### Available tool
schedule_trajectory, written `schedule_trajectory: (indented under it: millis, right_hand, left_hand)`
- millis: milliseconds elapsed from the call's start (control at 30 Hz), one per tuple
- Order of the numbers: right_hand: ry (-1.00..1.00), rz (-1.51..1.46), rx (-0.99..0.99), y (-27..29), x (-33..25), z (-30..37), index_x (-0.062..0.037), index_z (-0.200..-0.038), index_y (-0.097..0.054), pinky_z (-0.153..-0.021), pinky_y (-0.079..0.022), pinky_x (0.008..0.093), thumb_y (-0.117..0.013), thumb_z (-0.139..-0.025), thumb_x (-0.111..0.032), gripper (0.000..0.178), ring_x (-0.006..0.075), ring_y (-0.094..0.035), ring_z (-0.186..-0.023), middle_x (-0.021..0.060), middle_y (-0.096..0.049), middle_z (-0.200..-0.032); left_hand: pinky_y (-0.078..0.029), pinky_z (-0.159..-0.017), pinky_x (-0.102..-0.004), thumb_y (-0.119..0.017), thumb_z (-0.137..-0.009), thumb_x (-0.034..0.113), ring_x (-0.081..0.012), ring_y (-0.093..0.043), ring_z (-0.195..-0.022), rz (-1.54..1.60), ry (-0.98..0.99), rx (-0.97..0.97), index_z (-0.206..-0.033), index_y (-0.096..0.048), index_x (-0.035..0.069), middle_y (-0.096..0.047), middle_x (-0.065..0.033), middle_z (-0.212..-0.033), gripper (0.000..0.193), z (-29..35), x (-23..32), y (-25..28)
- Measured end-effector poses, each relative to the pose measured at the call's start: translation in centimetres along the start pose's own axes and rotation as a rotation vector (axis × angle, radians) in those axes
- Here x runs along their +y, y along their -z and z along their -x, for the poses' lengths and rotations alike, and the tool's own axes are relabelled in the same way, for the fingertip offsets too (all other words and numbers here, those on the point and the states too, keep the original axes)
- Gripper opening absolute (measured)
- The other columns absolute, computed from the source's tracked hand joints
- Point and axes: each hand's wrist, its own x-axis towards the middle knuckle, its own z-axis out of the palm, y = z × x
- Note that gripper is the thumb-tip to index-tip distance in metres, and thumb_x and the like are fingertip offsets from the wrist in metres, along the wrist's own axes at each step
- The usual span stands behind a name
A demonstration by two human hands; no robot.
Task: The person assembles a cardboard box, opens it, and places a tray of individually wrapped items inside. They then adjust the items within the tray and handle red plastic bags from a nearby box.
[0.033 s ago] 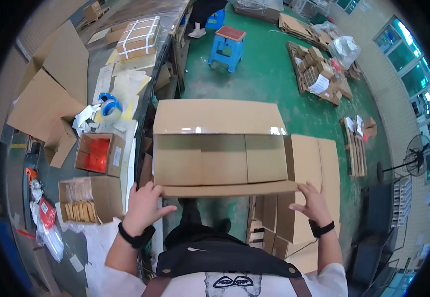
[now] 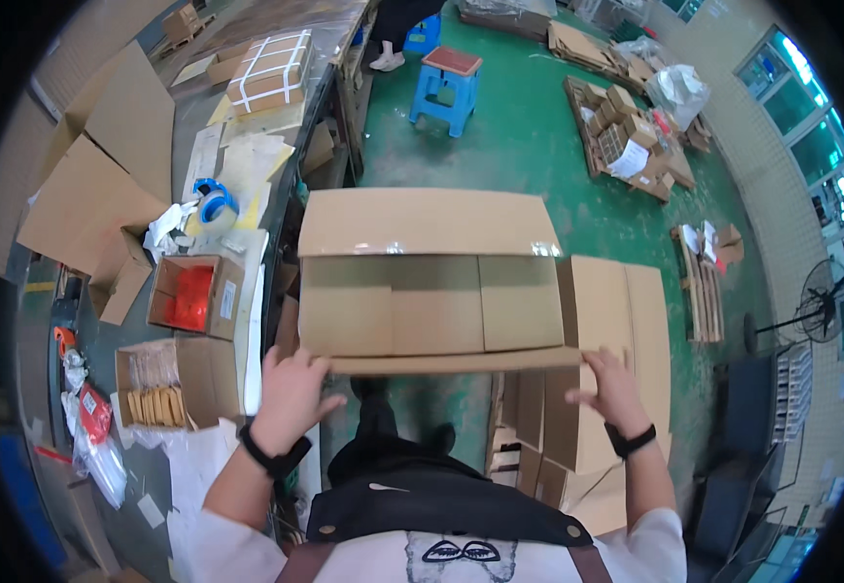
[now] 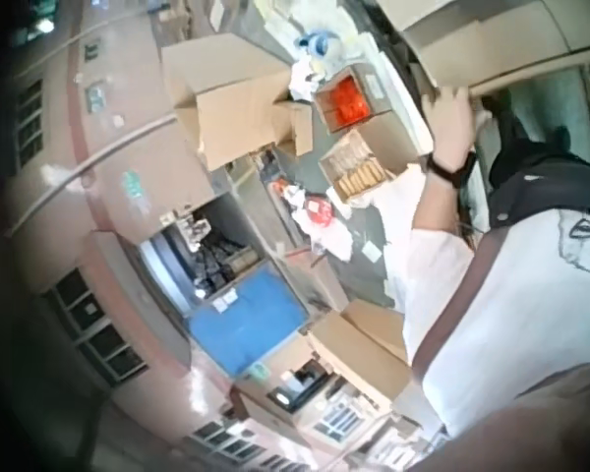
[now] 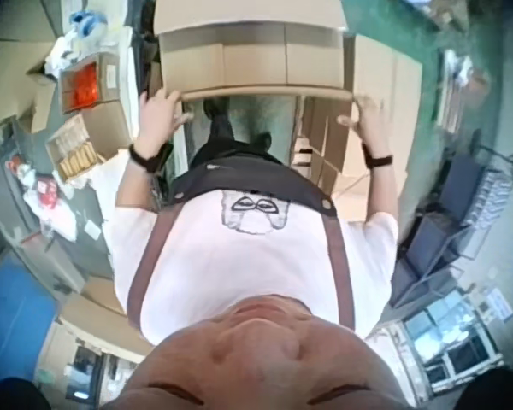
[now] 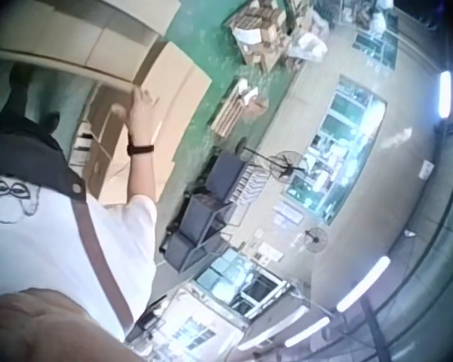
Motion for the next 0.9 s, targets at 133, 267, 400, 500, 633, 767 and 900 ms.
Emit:
schedule_trajectory:
  millis: [133, 267, 400, 500, 633, 767, 900]
  right_hand:
    - [-0.098, -0.231, 0.135, -5.0, 1.2, -3.0, -0.0072, -0.097, -0.062, -0.087, -0.041, 0.0464, -0.069, -0.071, -0.013, 0.028, 0.0339, -0.058, -0.090, 0.0129, -0.063, -0.094]
    - [-0.178, -0.145, 0.337, -10.0, 1.4, 2.0, -0.0067, -0.100, -0.063, -0.089, -0.040, 0.0460, -0.063, -0.067, -0.005, 0.032, 0.0310, -0.058, -0.096, 0.0114, -0.064, -0.100]
    - [-0.178, -0.193, 0.317, -13.2, -1.9, 9.3, -0.0020, -0.117, -0.058, -0.100, -0.035, 0.0488, -0.059, -0.068, -0.003, 0.048, 0.0331, -0.051, -0.116, 0.0153, -0.058, -0.121]
    - [-0.195, -0.114, 0.016, -20.4, -4.4, 13.9, 0.0110, -0.136, -0.034, -0.113, -0.019, 0.0533, -0.054, -0.077, -0.004, 0.064, 0.0432, -0.031, -0.134, 0.0296, -0.033, -0.143]
    - [-0.222, -0.088, -0.303, -32.1, -3.8, 10.7, 0.0039, -0.128, -0.049, -0.110, -0.026, 0.0493, -0.057, -0.071, -0.009, 0.058, 0.0408, -0.041, -0.126, 0.0254, -0.049, -0.130]
    - [-0.934, -1.339, -0.608, -32.7, -4.6, 1.1, -0.0027, -0.094, -0.060, -0.084, -0.043, 0.0523, -0.050, -0.077, -0.010, 0.022, 0.0338, -0.057, -0.089, 0.0166, -0.060, -0.090]
    - [-1.217, -1.877, -0.445, -37.2, -1.9, -0.2, -0.0024, -0.082, -0.052, -0.056, -0.048, 0.0432, -0.047, -0.079, -0.007, 0.007, 0.0310, -0.056, -0.065, 0.0156, -0.054, -0.075]
  left_hand:
    - [-0.046, -0.068, -0.0407, -0.072, -0.068, 0.017, -0.0298, -0.062, -0.074, -0.018, 0.064, 0.101, -0.088, -0.065, 0.011, -0.064, -0.0087, -0.077, 0.021, -3.3, 2.6, -5.7]
    - [-0.044, -0.066, -0.0405, -0.067, -0.067, 0.009, -0.0267, -0.061, -0.070, -0.050, 0.050, 0.348, -0.087, -0.065, 0.013, -0.065, -0.0057, -0.076, 0.020, 0.3, 5.5, -9.5]
    - [-0.042, -0.090, -0.0447, -0.064, -0.067, 0.006, -0.0263, -0.058, -0.110, -0.084, 0.166, 0.207, -0.114, -0.062, 0.012, -0.062, -0.0092, -0.117, 0.047, 7.6, 8.7, -14.1]
    - [-0.018, -0.111, -0.0593, -0.066, -0.071, 0.012, -0.0321, -0.016, -0.144, -0.049, 0.292, -0.277, -0.150, -0.019, 0.013, -0.015, -0.0178, -0.156, 0.092, 13.5, 11.5, -19.6]
    - [-0.009, -0.115, -0.0558, -0.071, -0.074, 0.028, -0.0450, 0.002, -0.143, 0.216, 0.392, -0.653, -0.147, 0.004, -0.005, 0.002, -0.0313, -0.153, 0.109, 11.5, 8.0, -27.9]
    - [-0.019, -0.109, -0.0623, -0.068, -0.079, 0.055, -0.0407, 0.006, -0.143, 1.314, 1.333, -0.260, -0.147, 0.015, 0.006, 0.013, -0.0246, -0.154, 0.118, 2.2, 8.6, -25.8]
    - [-0.018, -0.104, -0.0698, -0.063, -0.079, 0.064, -0.0423, -0.002, -0.142, 1.880, 1.477, 0.038, -0.149, 0.010, 0.011, 0.005, -0.0164, -0.157, 0.114, -4.1, 3.8, -19.7]
